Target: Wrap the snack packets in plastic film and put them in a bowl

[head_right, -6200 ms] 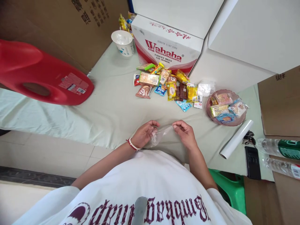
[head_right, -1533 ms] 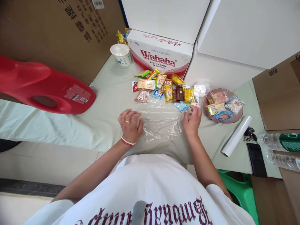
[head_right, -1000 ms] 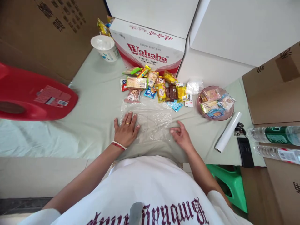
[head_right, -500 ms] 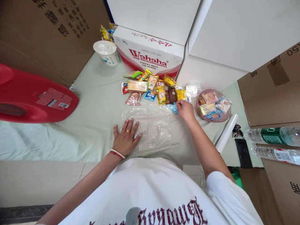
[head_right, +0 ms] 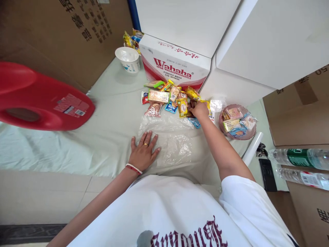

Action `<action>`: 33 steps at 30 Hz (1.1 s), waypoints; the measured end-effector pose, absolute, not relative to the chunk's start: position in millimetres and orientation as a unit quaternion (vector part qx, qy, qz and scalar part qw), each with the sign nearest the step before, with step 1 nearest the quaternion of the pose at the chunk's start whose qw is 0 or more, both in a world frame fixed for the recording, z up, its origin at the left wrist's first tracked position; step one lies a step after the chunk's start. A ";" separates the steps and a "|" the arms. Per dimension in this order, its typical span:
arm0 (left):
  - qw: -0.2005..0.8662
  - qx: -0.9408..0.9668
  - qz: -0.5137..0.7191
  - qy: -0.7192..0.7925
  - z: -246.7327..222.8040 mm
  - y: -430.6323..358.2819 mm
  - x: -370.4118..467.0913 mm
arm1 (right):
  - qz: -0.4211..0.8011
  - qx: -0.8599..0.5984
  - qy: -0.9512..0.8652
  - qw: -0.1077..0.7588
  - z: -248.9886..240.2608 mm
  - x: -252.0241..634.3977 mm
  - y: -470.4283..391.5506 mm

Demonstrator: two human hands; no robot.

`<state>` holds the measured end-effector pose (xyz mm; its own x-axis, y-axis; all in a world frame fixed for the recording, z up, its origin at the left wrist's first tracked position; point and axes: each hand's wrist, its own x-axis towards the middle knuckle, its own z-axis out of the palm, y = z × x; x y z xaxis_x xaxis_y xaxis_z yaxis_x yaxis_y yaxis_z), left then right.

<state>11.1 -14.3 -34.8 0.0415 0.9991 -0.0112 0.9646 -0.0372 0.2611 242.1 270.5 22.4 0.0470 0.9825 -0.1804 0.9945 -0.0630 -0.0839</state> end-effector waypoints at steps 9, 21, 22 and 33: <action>0.107 0.708 0.106 0.690 -35.6 -14.9 10.9 | -0.104 0.735 0.669 0.027 20.7 236.4 257.9; 0.105 0.708 0.100 0.691 -34.3 -15.0 11.0 | -0.138 0.720 0.673 0.101 21.6 211.6 265.9; 0.105 0.709 0.100 0.690 -34.3 -14.9 11.0 | -0.139 0.723 0.668 0.113 25.2 214.2 264.6; 0.126 0.711 0.095 0.686 -34.1 -33.4 19.2 | -0.148 0.551 0.821 0.019 98.5 263.0 151.0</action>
<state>19.2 -33.4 -34.1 0.0414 0.9985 -0.0371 0.9506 -0.0279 0.3092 263.0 151.0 98.5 -0.3925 0.8990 -0.1945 0.9103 0.3493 -0.2222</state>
